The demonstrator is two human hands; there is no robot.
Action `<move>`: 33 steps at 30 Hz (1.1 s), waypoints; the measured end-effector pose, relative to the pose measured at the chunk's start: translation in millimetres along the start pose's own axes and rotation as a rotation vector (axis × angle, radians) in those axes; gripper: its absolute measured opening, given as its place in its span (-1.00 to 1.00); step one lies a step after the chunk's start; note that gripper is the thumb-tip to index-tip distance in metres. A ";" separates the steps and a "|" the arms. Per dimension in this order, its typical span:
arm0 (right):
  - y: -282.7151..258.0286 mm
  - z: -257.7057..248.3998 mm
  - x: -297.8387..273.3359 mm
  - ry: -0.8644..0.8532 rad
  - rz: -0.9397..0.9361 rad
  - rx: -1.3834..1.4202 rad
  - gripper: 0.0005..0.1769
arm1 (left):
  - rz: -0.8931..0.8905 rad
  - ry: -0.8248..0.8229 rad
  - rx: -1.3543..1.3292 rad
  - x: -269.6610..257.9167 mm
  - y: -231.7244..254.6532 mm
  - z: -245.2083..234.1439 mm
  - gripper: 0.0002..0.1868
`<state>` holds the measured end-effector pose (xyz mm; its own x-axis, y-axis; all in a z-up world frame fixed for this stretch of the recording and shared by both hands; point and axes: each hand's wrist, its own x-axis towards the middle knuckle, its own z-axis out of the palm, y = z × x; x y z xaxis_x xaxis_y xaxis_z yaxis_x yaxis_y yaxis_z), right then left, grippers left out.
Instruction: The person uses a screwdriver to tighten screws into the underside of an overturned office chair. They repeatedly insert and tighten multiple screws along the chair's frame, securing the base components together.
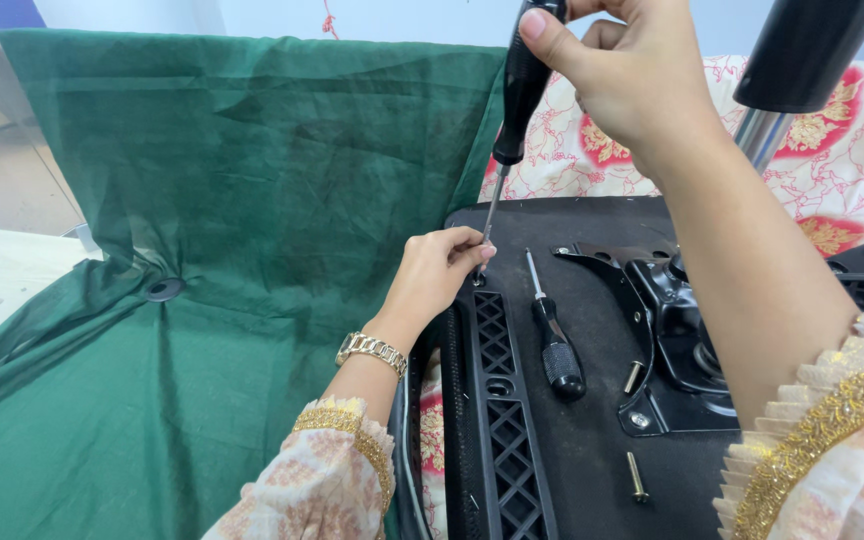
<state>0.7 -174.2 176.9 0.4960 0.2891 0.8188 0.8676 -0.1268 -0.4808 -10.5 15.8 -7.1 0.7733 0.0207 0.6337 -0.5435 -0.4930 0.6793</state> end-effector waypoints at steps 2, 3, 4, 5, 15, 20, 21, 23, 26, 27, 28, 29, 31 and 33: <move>-1.1 -0.3 5.8 -0.034 -0.026 -0.022 -0.75 | -0.030 0.004 -0.009 -0.3 -1.0 1.0 -0.74; -2.2 -0.4 7.7 -0.051 -0.018 0.000 -0.76 | -0.045 0.008 -0.014 0.3 -1.2 1.8 -0.74; -3.3 0.4 9.4 -0.068 -0.009 0.024 -0.76 | -0.048 0.008 -0.011 0.8 -1.5 2.2 -0.73; -4.3 -0.1 9.6 -0.085 0.000 0.048 -0.76 | -0.050 0.009 -0.007 1.6 -1.8 2.5 -0.73; 6.6 15.5 2.7 0.086 -0.156 -0.051 -0.68 | -0.075 0.007 0.001 4.8 -7.8 4.2 -0.73; 9.3 9.5 11.2 -0.039 -0.031 0.160 -0.77 | -0.070 0.025 -0.004 6.0 -8.1 7.4 -0.73; 9.7 8.1 11.9 -0.037 -0.030 0.128 -0.78 | -0.068 0.029 -0.008 5.9 -7.7 7.2 -0.73; 11.1 5.3 11.7 -0.026 -0.028 0.059 -0.80 | -0.080 0.021 -0.006 5.9 -6.2 7.2 -0.73; 16.1 11.4 5.8 0.034 -0.227 0.103 -0.69 | -0.068 0.025 0.020 4.8 -4.2 7.4 -0.73; 17.1 14.7 4.3 0.074 -0.229 0.085 -0.67 | -0.061 0.030 0.033 4.1 -4.0 7.4 -0.73; 17.2 18.7 3.5 0.111 -0.232 0.069 -0.64 | -0.059 0.037 0.028 3.0 -4.3 7.3 -0.73; 16.2 21.0 3.0 0.149 -0.234 0.053 -0.61 | -0.057 0.043 0.023 2.2 -4.7 7.6 -0.73; 10.9 20.7 5.4 0.108 -0.089 0.031 -0.69 | -0.068 0.053 0.016 1.3 -6.3 8.0 -0.73; 3.5 19.8 7.7 0.027 -0.032 0.123 -0.73 | -0.089 0.057 0.009 2.0 -8.7 8.7 -0.72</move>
<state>6.8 -153.6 175.3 0.4706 0.2655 0.8415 0.8728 -0.0002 -0.4880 -1.4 12.6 -14.9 0.7982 0.1143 0.5914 -0.4705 -0.4947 0.7307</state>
